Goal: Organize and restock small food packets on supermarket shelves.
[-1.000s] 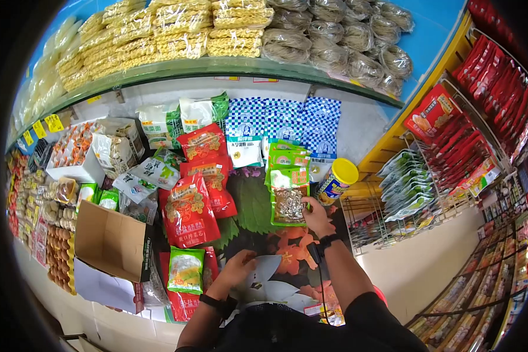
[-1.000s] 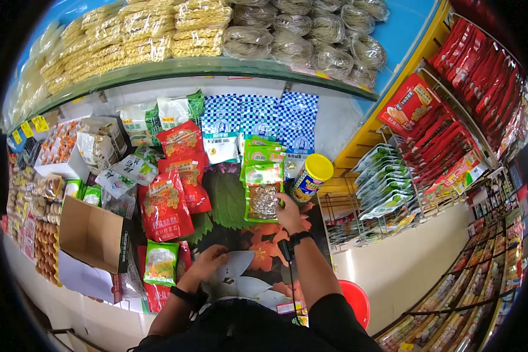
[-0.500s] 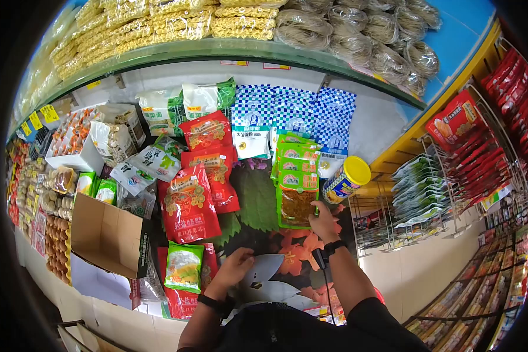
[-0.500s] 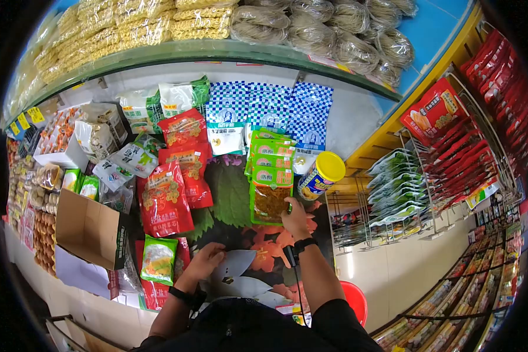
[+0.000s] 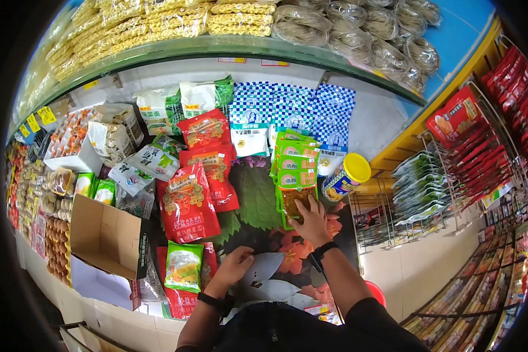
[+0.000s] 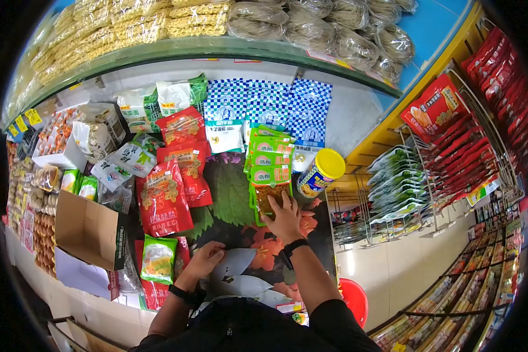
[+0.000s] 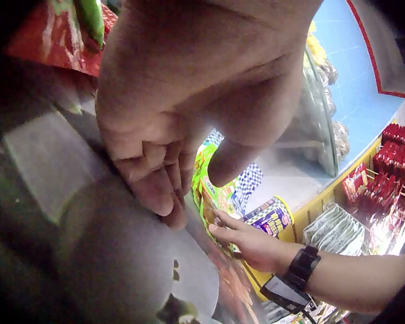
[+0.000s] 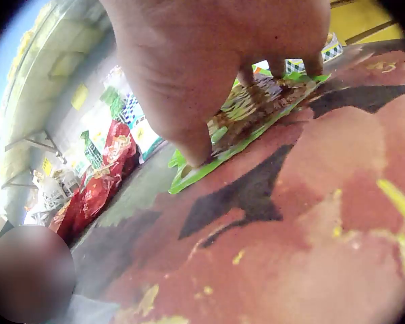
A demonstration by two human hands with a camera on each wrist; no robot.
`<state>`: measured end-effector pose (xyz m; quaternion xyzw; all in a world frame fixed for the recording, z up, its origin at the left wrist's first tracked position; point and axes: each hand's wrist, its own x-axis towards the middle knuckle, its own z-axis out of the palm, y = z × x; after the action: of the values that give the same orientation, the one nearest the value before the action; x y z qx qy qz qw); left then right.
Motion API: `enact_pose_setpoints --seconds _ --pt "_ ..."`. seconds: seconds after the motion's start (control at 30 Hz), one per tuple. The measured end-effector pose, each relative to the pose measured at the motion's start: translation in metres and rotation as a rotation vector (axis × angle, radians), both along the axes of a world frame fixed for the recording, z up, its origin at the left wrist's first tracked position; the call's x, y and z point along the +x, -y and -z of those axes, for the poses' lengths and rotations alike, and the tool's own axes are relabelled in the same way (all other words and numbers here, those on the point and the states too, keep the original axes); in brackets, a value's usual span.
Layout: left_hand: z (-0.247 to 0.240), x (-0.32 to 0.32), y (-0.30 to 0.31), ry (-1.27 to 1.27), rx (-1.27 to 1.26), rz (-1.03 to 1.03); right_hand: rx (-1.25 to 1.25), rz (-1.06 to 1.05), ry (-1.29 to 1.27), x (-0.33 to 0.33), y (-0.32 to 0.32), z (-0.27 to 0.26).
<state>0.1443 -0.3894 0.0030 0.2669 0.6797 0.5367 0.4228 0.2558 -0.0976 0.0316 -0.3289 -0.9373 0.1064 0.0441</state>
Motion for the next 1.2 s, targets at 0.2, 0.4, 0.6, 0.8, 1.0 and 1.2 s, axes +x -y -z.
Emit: enact_pose_setpoints --seconds 0.2,0.4,0.6,0.8,1.0,1.2 --pt "-0.005 -0.003 -0.005 0.037 -0.021 0.034 0.016 0.045 0.036 -0.012 -0.002 -0.005" --pt "-0.003 -0.038 -0.062 -0.157 0.161 -0.020 -0.082 0.074 -0.081 -0.013 -0.010 -0.008" --pt "-0.017 -0.097 -0.190 -0.315 0.076 -0.100 -0.209 0.116 -0.220 -0.022 -0.029 0.003" --pt "-0.009 -0.124 -0.258 -0.366 -0.015 -0.051 -0.372 0.148 -0.344 -0.033 -0.038 -0.006" --pt "0.019 -0.102 -0.264 -0.505 0.124 -0.133 -0.424 0.163 -0.486 -0.044 -0.048 0.015" --pt "0.014 -0.145 -0.286 -0.366 0.128 -0.094 -0.386 0.256 -0.429 -0.054 -0.074 0.026"
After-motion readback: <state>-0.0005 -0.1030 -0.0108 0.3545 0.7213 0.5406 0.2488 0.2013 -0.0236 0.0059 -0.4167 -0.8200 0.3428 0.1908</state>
